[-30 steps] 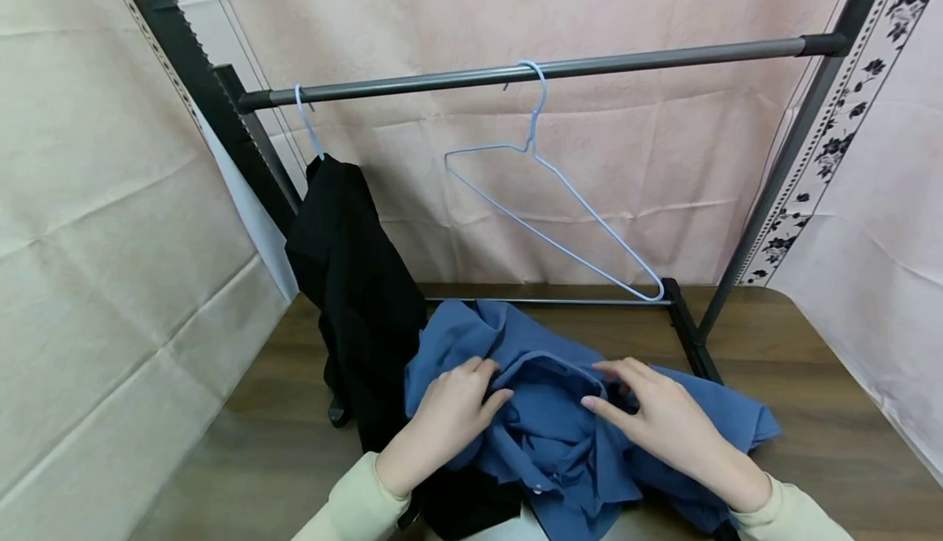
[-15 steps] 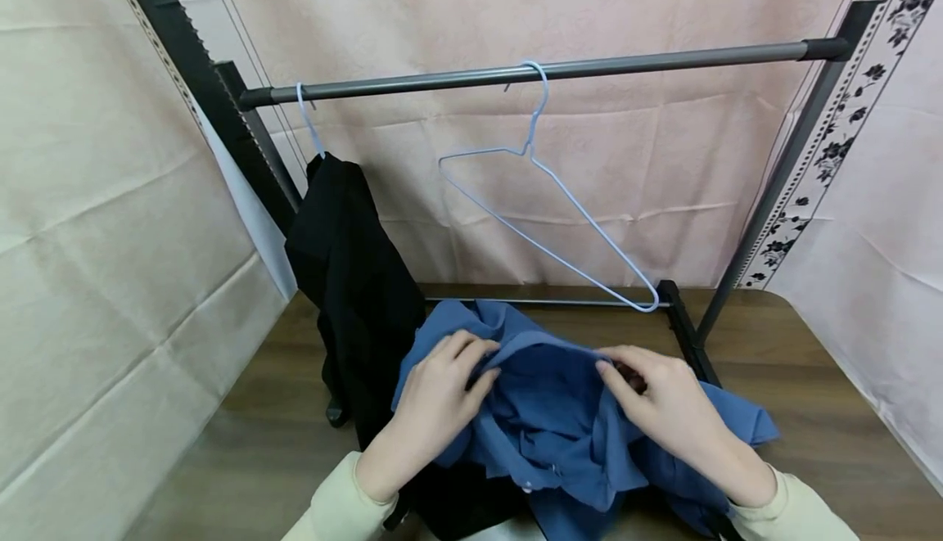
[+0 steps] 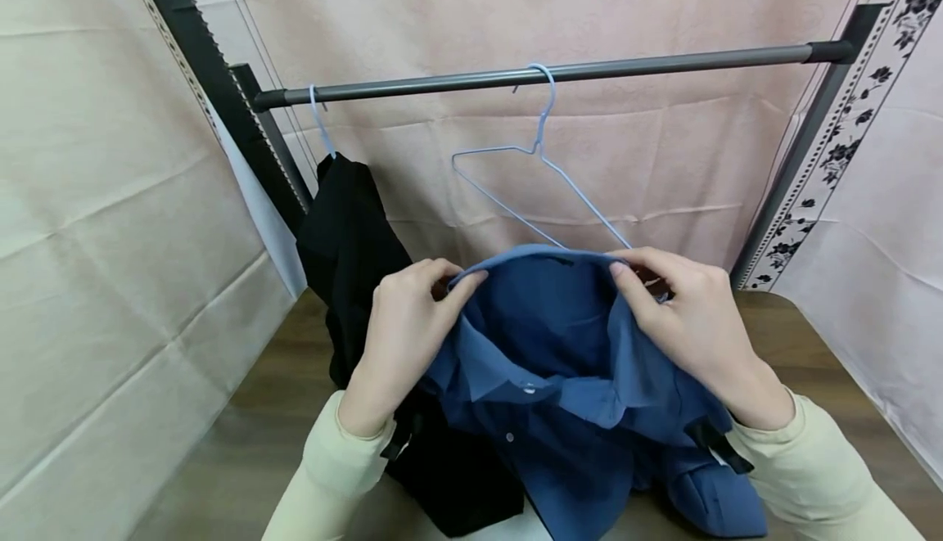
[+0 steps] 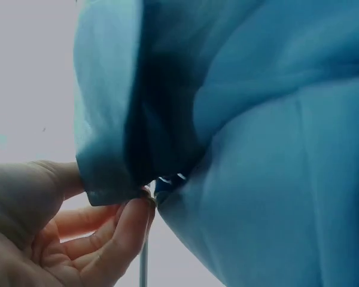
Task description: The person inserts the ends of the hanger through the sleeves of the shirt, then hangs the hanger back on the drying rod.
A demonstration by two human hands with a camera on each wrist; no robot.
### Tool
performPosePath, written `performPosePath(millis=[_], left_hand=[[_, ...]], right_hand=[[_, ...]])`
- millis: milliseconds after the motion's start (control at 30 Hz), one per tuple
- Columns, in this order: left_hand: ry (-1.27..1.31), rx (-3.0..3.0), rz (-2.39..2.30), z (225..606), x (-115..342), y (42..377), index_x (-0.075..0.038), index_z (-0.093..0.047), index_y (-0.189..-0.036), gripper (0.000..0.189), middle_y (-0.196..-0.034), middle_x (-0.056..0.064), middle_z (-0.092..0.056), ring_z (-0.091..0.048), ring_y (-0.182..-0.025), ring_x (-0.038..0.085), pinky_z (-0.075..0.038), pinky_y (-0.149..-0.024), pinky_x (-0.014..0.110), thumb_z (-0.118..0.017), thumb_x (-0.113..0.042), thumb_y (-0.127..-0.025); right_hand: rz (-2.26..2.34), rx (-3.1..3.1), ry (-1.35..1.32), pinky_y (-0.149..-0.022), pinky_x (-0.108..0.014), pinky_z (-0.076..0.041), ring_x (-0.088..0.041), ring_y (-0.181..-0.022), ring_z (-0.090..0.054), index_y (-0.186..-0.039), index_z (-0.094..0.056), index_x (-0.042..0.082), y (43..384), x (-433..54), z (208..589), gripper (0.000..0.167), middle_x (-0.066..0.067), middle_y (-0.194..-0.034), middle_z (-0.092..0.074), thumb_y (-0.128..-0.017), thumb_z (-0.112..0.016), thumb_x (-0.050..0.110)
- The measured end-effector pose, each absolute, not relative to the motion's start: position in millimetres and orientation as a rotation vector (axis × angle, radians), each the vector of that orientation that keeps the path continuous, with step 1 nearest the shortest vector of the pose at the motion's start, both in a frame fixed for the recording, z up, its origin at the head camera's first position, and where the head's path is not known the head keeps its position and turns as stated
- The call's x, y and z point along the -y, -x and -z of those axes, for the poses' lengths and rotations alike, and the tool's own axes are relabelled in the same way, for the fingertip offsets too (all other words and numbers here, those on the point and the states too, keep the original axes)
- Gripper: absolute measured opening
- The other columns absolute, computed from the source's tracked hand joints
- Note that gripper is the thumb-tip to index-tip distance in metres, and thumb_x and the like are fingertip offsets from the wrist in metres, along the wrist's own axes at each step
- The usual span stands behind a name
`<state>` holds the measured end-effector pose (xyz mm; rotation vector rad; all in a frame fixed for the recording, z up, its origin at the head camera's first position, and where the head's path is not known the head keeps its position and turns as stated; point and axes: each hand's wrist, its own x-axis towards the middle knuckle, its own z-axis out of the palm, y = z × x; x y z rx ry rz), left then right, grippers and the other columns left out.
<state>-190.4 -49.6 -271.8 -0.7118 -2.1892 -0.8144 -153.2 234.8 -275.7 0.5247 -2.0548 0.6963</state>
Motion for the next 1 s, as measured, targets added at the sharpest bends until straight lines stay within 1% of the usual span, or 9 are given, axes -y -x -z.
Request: performPosePath(millis=[133,333,533,600,667,733,833,933,1000], left_hand=[[0.726,2.186,0.966,266,48,195,-0.014,-0.078,-0.083,0.024,-0.063,-0.007,-0.058,-0.049,-0.055,0.005,-0.043,-0.052,0.026,-0.071,-0.033,-0.096],[0.746,2.196,1.190,265,47,200,-0.016,-0.079,-0.083,0.029,-0.055,-0.005,-0.046,-0.043,-0.050,0.009,-0.036,-0.048,0.027,-0.067,-0.038,-0.098],[0.755,2.198,1.347,267,48,203,-0.018,-0.079,-0.084,0.032,-0.055,-0.003,-0.044,-0.043,-0.051,0.014,-0.034,-0.048,0.028,-0.065,-0.042,-0.099],[0.756,2.198,1.362,268,48,204,-0.018,-0.079,-0.085,0.032,-0.055,-0.003,-0.043,-0.043,-0.051,0.014,-0.034,-0.049,0.028,-0.065,-0.043,-0.099],[0.754,2.202,1.367,269,48,205,-0.018,-0.079,-0.085,0.032,-0.055,-0.003,-0.043,-0.043,-0.051,0.014,-0.033,-0.049,0.028,-0.065,-0.044,-0.099],[0.750,2.207,1.376,269,48,205,-0.018,-0.079,-0.085,0.032,-0.055,-0.003,-0.044,-0.043,-0.051,0.014,-0.033,-0.049,0.028,-0.065,-0.044,-0.099],[0.749,2.217,1.386,271,48,205,-0.019,-0.079,-0.085,0.033,-0.055,-0.002,-0.044,-0.044,-0.051,0.014,-0.034,-0.049,0.028,-0.065,-0.045,-0.098],[0.753,2.231,1.387,273,47,204,-0.019,-0.079,-0.085,0.033,-0.055,-0.002,-0.044,-0.045,-0.052,0.014,-0.034,-0.049,0.028,-0.065,-0.045,-0.098],[0.753,2.243,1.376,274,47,204,-0.019,-0.079,-0.085,0.033,-0.055,-0.003,-0.044,-0.045,-0.052,0.014,-0.034,-0.049,0.027,-0.064,-0.045,-0.098]], right_hand=[[-0.716,2.062,-0.519,-0.067,-0.010,-0.045,0.004,-0.070,-0.058,-0.100,-0.078,0.013,155,-233,269,0.015,0.007,-0.080,-0.070,-0.091,-0.071,0.004],[-0.730,2.114,-0.523,-0.067,-0.011,-0.047,-0.002,-0.068,-0.063,-0.099,-0.078,0.014,157,-231,270,0.010,0.007,-0.081,-0.072,-0.094,-0.071,0.008],[-0.730,2.081,-0.557,-0.069,-0.013,-0.048,-0.002,-0.073,-0.062,-0.102,-0.078,0.014,160,-233,270,0.010,0.007,-0.087,-0.072,-0.095,-0.072,0.012],[-0.728,2.026,-0.550,-0.072,-0.014,-0.046,-0.007,-0.079,-0.062,-0.102,-0.078,0.012,163,-233,268,0.011,0.003,-0.091,-0.072,-0.093,-0.074,0.011],[-0.726,2.008,-0.513,-0.079,-0.023,-0.047,-0.015,-0.089,-0.063,-0.107,-0.077,0.009,166,-235,265,0.016,-0.003,-0.097,-0.071,-0.091,-0.076,0.011],[-0.732,2.041,-0.464,-0.087,-0.036,-0.046,-0.025,-0.103,-0.061,-0.117,-0.073,0.007,171,-238,264,0.027,-0.010,-0.109,-0.069,-0.091,-0.077,0.014],[-0.751,2.200,-0.376,-0.092,-0.055,-0.044,-0.037,-0.115,-0.057,-0.136,-0.062,0.006,179,-244,263,0.045,-0.017,-0.124,-0.063,-0.096,-0.072,0.026],[-0.826,2.349,-0.316,-0.092,-0.058,-0.045,-0.041,-0.116,-0.059,-0.146,-0.052,0.006,186,-250,267,0.053,-0.020,-0.131,-0.061,-0.102,-0.061,0.035],[-0.886,2.400,-0.286,-0.091,-0.057,-0.048,-0.041,-0.112,-0.063,-0.146,-0.051,0.007,189,-252,270,0.052,-0.019,-0.131,-0.063,-0.104,-0.056,0.038]])
